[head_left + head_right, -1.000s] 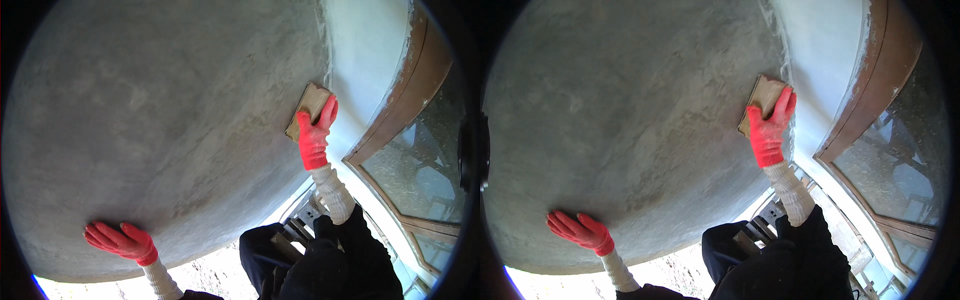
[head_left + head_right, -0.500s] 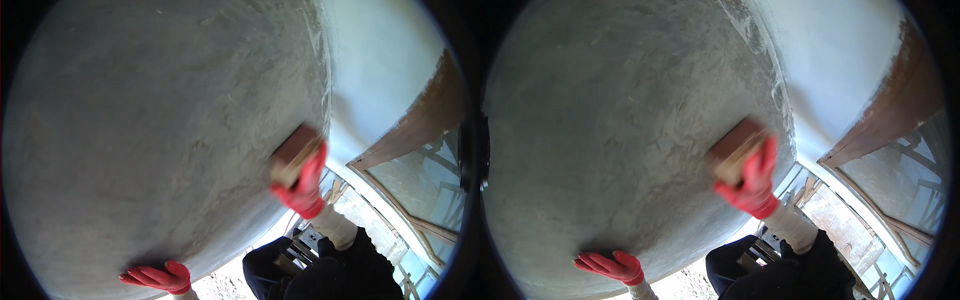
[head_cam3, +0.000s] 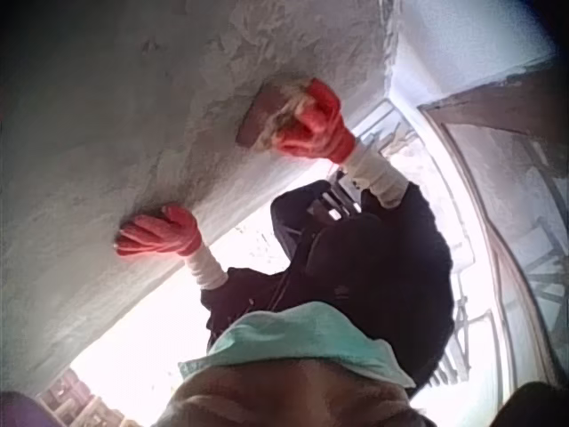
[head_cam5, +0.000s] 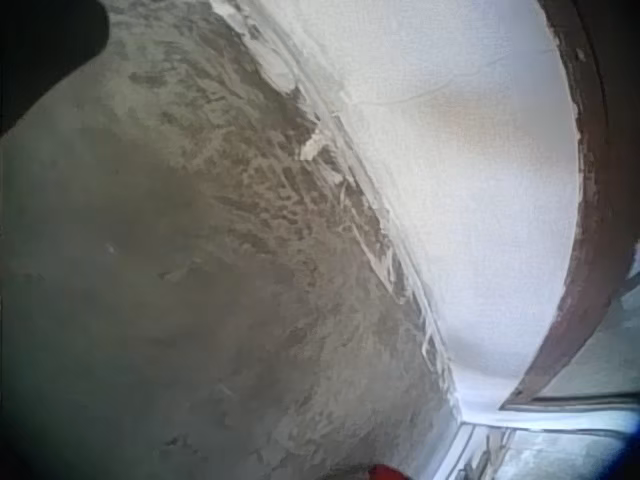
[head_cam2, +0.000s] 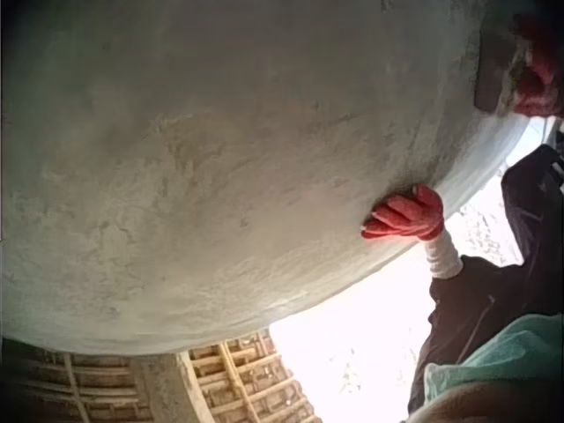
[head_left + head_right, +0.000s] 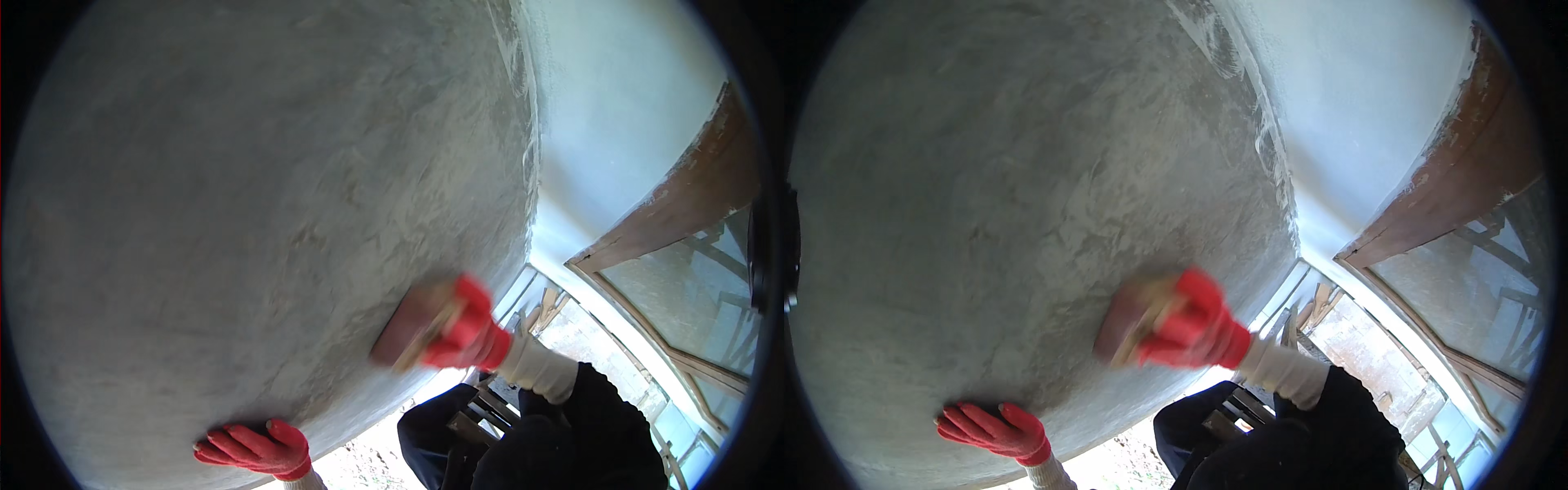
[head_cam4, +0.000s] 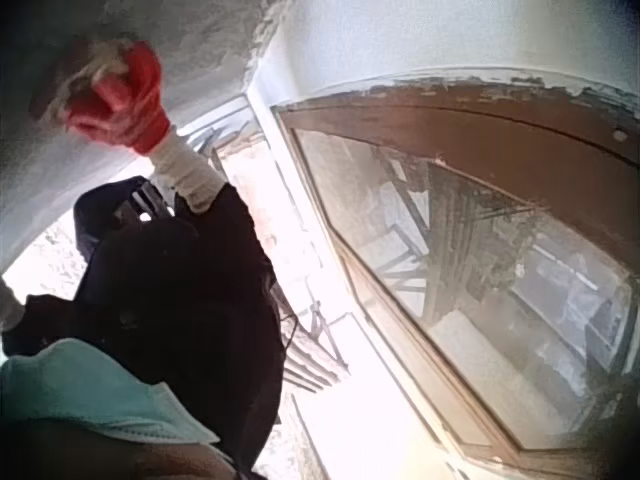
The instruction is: The person sands the surface of a circular concrete wall section using a sanding block held in red gloved hands.
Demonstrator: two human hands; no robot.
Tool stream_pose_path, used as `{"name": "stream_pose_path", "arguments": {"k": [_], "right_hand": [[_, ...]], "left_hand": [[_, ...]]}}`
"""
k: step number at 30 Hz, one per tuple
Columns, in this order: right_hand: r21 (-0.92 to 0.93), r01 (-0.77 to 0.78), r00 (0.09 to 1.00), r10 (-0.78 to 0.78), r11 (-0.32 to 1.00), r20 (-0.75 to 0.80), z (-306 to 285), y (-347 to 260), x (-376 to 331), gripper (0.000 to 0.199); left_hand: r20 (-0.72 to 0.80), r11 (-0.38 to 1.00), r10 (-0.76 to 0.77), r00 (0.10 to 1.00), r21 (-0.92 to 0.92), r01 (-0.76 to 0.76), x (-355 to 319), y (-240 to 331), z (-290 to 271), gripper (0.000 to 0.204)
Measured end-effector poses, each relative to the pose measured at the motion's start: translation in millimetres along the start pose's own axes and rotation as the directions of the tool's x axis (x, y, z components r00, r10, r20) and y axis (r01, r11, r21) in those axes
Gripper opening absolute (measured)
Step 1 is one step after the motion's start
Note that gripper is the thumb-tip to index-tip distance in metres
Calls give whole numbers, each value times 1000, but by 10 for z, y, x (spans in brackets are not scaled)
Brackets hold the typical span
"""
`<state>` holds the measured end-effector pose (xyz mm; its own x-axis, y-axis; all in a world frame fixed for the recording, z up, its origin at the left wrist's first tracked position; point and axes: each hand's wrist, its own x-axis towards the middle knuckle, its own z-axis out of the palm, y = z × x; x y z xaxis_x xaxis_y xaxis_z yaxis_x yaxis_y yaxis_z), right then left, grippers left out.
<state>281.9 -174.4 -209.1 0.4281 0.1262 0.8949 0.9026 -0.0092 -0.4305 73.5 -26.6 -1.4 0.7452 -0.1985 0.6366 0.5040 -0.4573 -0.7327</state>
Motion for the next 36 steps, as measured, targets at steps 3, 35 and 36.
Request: {"name": "stream_pose_path", "arguments": {"k": [3,35,36], "right_hand": [[-9,-213,956,206,977,-207,-200,411,527,95],[267,217,966,-246,939,79,264,-590,-36,39],[113,266,953,-279,957,118,207,-479,26,44]], "left_hand": [[-7,998,-38,999,-43,38,-13,-4,-28,54],[18,974,-130,991,-187,131,-32,113,-36,45],[20,975,-126,992,-180,127,-40,89,-23,45]]}}
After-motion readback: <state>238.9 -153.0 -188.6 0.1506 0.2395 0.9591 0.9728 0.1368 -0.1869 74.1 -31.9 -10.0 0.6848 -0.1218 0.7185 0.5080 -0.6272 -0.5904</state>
